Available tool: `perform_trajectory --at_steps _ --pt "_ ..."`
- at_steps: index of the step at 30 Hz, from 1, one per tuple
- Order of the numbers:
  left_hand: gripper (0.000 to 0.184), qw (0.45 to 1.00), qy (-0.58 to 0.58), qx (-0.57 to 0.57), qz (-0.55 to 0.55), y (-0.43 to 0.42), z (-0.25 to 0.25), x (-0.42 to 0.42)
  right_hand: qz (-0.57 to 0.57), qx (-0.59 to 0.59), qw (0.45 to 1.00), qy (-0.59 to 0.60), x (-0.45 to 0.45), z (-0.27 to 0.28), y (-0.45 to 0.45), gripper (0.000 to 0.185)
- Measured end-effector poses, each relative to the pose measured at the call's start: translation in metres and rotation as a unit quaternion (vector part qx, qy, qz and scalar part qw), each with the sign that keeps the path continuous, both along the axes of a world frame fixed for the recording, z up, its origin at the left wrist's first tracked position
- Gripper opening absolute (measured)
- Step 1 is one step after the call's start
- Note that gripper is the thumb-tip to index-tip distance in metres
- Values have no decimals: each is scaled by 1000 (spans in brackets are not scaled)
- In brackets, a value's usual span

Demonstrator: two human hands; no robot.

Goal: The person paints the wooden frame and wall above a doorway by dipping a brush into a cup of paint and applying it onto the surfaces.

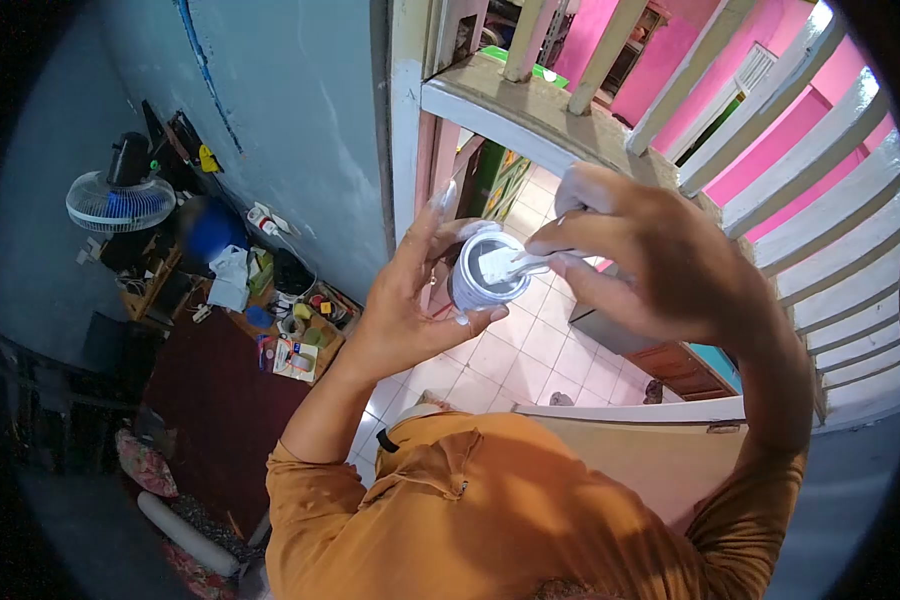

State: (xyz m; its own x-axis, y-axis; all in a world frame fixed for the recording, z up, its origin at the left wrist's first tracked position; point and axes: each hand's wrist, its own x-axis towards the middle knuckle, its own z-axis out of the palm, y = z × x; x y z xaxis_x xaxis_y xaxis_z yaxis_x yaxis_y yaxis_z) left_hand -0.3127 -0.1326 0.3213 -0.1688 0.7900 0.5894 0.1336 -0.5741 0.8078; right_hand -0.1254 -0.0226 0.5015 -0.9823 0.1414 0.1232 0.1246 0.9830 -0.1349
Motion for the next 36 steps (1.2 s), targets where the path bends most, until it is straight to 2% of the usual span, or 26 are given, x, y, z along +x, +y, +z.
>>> perform_trajectory --at_steps 5,8,11,16,18,19,21,23,25,28,31,36 --pt "110 1000 -10 -13 16 -1 3 0 17 -30 993 110 13 1 16 19" --pt "110 1000 9 -3 23 0 9 0 -30 -45 995 84 21 14 19 15" --pt "112 999 -18 -16 42 3 19 1 -33 -33 995 92 22 17 17 13" --pt "107 998 10 8 59 9 40 -3 -36 -68 983 168 24 23 20 12" --pt "107 997 21 24 71 12 53 -5 -100 -88 977 169 25 29 18 16" --pt "107 996 28 36 81 13 62 -6 -97 -87 977 172 25 33 17 16" --pt "107 994 35 47 92 16 75 -9 -152 -169 954 196 22 40 17 20" --pt "107 992 21 61 106 22 84 -13 -131 -145 955 225 19 41 26 22" --pt "106 992 26 68 107 27 92 -17 -205 -253 920 216 18 52 25 26" --pt "105 991 32 85 97 29 105 -21 -226 -269 907 232 13 60 25 30" --pt "104 989 46 90 109 31 112 -21 -241 -283 893 255 12 63 28 27" --pt "105 990 30 98 92 40 122 -33 -225 -330 881 254 8 72 34 33"
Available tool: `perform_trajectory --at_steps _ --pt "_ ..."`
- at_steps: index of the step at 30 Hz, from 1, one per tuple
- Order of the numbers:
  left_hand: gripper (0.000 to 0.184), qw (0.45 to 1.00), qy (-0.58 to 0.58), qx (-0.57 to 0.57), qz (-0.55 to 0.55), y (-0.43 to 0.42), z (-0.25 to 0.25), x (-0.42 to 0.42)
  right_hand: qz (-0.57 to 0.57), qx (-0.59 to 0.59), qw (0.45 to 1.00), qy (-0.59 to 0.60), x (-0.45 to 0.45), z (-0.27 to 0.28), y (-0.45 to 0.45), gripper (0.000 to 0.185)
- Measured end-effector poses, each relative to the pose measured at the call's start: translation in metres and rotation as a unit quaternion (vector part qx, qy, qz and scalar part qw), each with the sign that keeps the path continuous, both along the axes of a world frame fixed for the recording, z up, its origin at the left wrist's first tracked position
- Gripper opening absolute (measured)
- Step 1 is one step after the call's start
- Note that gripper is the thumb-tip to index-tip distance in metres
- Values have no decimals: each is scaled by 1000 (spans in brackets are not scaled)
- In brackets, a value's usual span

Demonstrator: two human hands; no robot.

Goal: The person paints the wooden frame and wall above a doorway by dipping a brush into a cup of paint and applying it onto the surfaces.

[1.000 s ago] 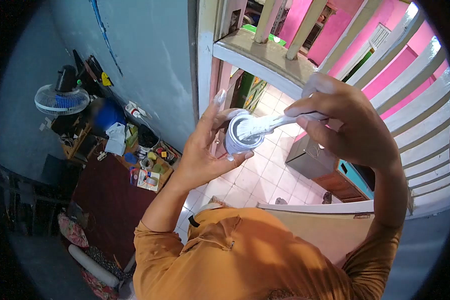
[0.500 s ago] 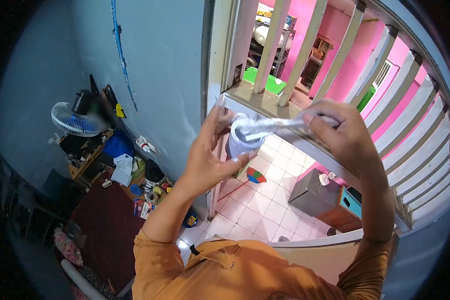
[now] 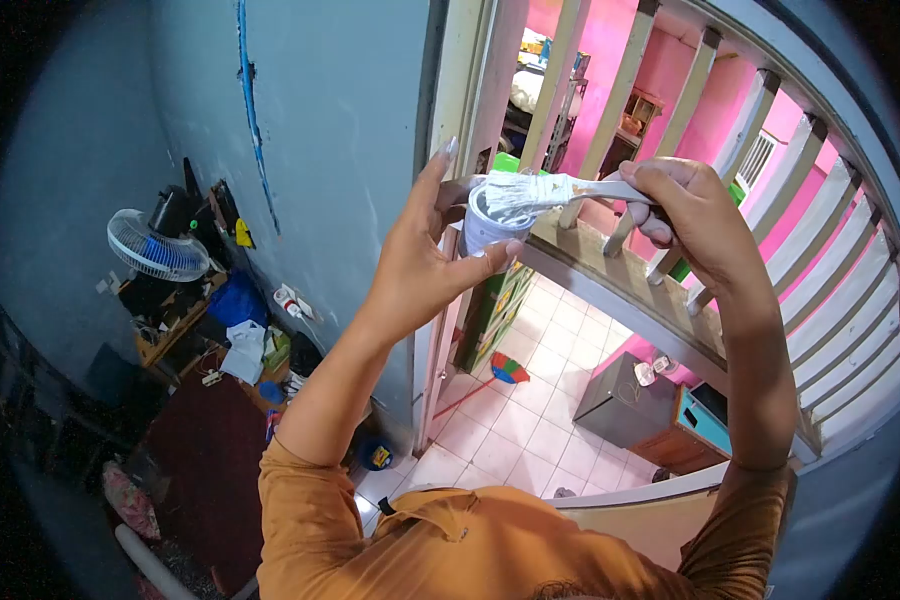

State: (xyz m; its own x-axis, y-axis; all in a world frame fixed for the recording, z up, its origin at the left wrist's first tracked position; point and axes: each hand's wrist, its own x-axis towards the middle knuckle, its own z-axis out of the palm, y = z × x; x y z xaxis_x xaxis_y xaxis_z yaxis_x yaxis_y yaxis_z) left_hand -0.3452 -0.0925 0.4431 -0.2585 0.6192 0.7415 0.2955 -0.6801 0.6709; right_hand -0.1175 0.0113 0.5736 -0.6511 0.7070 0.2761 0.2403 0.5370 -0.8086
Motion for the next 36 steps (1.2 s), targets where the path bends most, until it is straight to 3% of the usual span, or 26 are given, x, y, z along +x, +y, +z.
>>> perform_trajectory --at_steps 18,23,26,28,32,34,35,36 --pt "105 996 -16 12 85 21 49 -40 -45 92 992 72 -66 38 8 33" --pt "105 995 -19 36 95 23 42 -50 -52 114 988 86 -79 48 25 32" --pt "105 995 -20 23 93 18 36 -51 -57 192 975 97 -86 57 27 43" --pt "106 995 -17 15 100 14 30 -52 -95 318 940 76 -92 63 21 44" --pt "105 995 -42 8 87 4 14 -50 -99 413 904 44 -104 72 17 44" --pt "106 995 -43 8 86 -3 4 -49 -109 504 857 -8 -112 79 6 34" --pt "106 996 -42 5 77 -8 0 -47 -109 505 856 -10 -116 88 -9 34" --pt "107 997 -40 4 69 -13 -4 -46 -142 447 878 -95 -119 102 -33 26"
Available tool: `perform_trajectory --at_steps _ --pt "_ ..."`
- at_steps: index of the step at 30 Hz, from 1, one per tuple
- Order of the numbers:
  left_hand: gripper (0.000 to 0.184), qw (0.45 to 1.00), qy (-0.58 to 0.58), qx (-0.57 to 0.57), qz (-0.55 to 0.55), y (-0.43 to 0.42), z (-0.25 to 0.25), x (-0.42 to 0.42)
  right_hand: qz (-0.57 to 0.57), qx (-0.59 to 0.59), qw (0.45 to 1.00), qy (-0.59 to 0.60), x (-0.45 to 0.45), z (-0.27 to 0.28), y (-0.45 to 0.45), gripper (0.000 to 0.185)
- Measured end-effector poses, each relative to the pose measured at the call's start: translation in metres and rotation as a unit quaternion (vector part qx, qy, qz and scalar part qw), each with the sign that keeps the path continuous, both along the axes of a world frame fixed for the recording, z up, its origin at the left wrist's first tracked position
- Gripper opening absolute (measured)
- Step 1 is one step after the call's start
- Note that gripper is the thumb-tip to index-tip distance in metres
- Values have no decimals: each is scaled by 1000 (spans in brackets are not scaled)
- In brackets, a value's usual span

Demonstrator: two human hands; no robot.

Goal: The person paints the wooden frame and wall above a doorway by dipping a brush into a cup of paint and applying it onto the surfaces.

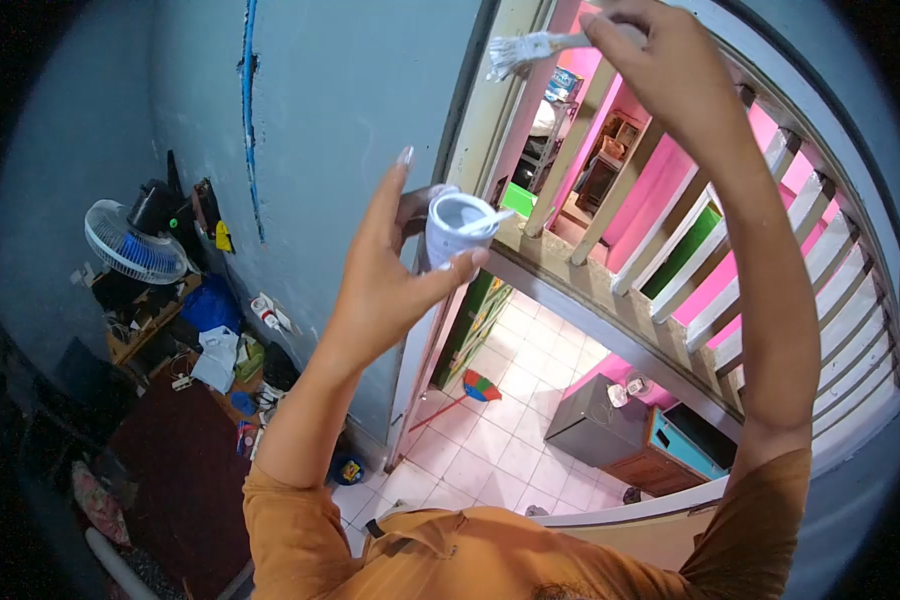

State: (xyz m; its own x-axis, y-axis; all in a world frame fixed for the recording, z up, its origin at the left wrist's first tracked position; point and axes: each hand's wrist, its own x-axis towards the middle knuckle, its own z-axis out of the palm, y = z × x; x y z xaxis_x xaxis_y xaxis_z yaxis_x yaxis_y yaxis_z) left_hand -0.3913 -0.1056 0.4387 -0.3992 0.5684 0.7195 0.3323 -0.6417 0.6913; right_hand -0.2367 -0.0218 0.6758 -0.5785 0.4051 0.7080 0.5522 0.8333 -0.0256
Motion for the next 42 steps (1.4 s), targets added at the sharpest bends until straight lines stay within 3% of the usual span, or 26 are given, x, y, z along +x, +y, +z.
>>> perform_trajectory --at_steps 1,3,4,6,9,10,13,15,17,19,20,22,26,28,32,39,42 --pt "107 1000 -1 1 -1 -4 -4 2 -70 -70 994 -51 -4 9 -20 21" --pt "107 1000 -14 -9 -8 -13 -12 5 -48 -48 998 -5 -12 4 -40 27" --pt "107 1000 -15 -7 -10 -16 -18 6 -47 65 996 31 -16 -1 -44 27" --pt "108 999 -27 -18 -3 -23 -29 8 -47 182 980 64 -16 -6 -34 28" --pt "109 998 -37 -49 2 -38 -41 11 126 178 975 -31 -6 -5 17 32" --pt "109 998 -39 -54 4 -41 -48 11 71 169 982 -52 -9 -15 0 29" --pt "109 997 -47 -66 5 -49 -61 15 99 212 971 -38 -18 -19 5 29" --pt "109 996 -47 -74 6 -53 -68 15 65 199 977 -28 -22 -3 -4 25" --pt "109 995 -47 -83 5 -58 -73 17 -45 30 998 -28 -26 20 -43 26" --pt "109 993 -58 -98 3 -62 -75 19 -76 63 995 -19 -24 21 -51 27" --pt "109 994 -60 -93 2 -63 -78 19 -42 198 979 4 -20 13 -55 27" --pt "109 992 -66 -103 -10 -65 -84 20 -3 331 943 25 -19 1 -57 28" --pt "108 991 -79 -101 -22 -68 -93 23 -44 412 909 44 -24 -20 -35 21" --pt "108 991 -81 -104 -25 -69 -95 23 30 473 880 8 -21 -26 -1 18" --pt "107 989 -107 -103 -18 -74 -103 23 75 427 901 -30 -15 -59 2 15" --pt "106 988 -108 -108 -16 -75 -108 20 67 503 862 -4 -24 -13 3 17" --pt "106 988 -111 -108 -26 -76 -106 23 62 501 863 -24 -27 -24 14 17"
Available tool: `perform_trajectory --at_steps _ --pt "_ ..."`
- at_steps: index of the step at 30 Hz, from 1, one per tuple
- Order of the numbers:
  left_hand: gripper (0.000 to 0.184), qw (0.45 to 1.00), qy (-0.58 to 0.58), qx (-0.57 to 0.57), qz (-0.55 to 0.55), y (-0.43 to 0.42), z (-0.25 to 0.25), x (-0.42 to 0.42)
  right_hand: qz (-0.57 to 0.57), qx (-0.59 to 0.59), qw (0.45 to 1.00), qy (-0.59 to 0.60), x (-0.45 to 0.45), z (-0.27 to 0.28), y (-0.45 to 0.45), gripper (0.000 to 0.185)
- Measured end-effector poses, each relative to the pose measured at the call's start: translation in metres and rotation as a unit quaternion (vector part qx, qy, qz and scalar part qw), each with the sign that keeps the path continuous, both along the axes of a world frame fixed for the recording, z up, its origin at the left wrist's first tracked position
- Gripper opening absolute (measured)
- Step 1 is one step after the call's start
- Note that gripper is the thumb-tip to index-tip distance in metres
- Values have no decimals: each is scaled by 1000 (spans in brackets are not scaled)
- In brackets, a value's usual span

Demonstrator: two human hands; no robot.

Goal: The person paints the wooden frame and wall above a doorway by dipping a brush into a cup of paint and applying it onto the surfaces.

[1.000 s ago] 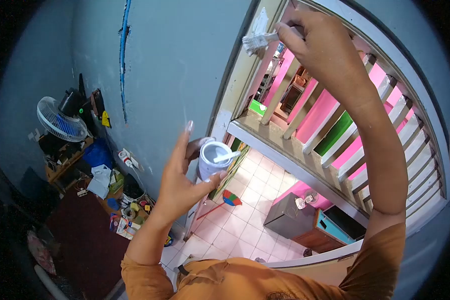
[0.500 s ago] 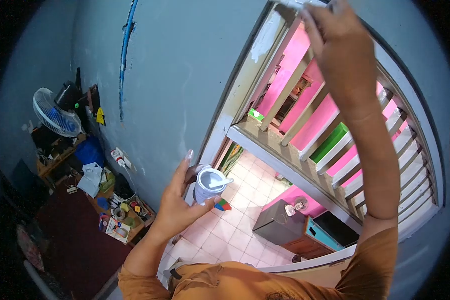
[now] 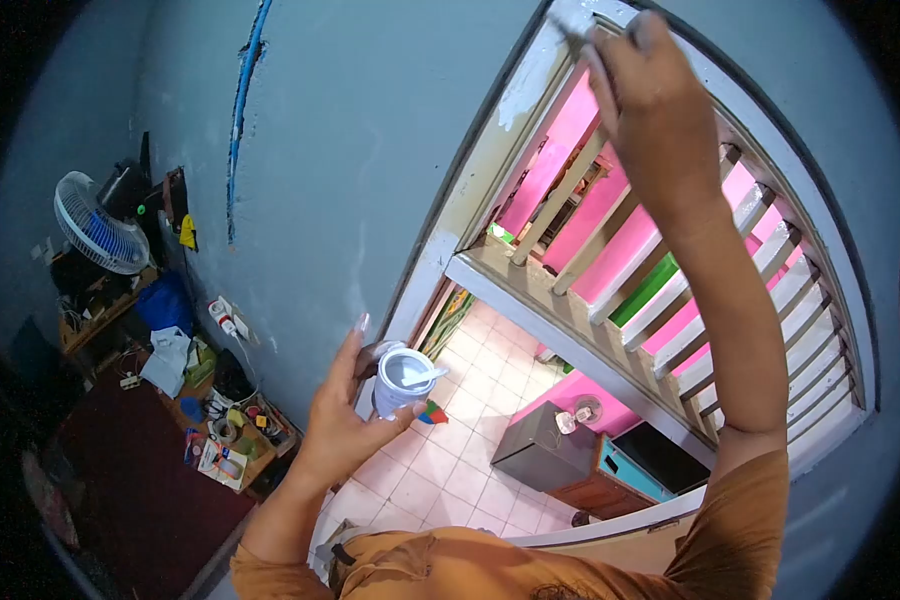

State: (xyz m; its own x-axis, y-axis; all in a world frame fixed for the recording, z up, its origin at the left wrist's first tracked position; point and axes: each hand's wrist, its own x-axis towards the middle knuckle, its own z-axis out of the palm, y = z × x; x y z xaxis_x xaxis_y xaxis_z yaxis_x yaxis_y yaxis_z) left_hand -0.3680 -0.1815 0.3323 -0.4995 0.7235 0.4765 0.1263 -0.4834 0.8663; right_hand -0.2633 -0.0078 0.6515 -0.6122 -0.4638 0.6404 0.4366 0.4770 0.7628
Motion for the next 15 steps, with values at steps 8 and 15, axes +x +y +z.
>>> perform_trajectory --at_steps 8,15 --pt "106 1000 5 0 -4 -7 -8 -2 10 -8 1000 4 4 15 -11 17" --pt "105 1000 14 -6 -4 -9 -15 0 -57 13 998 -31 0 -38 -6 9"
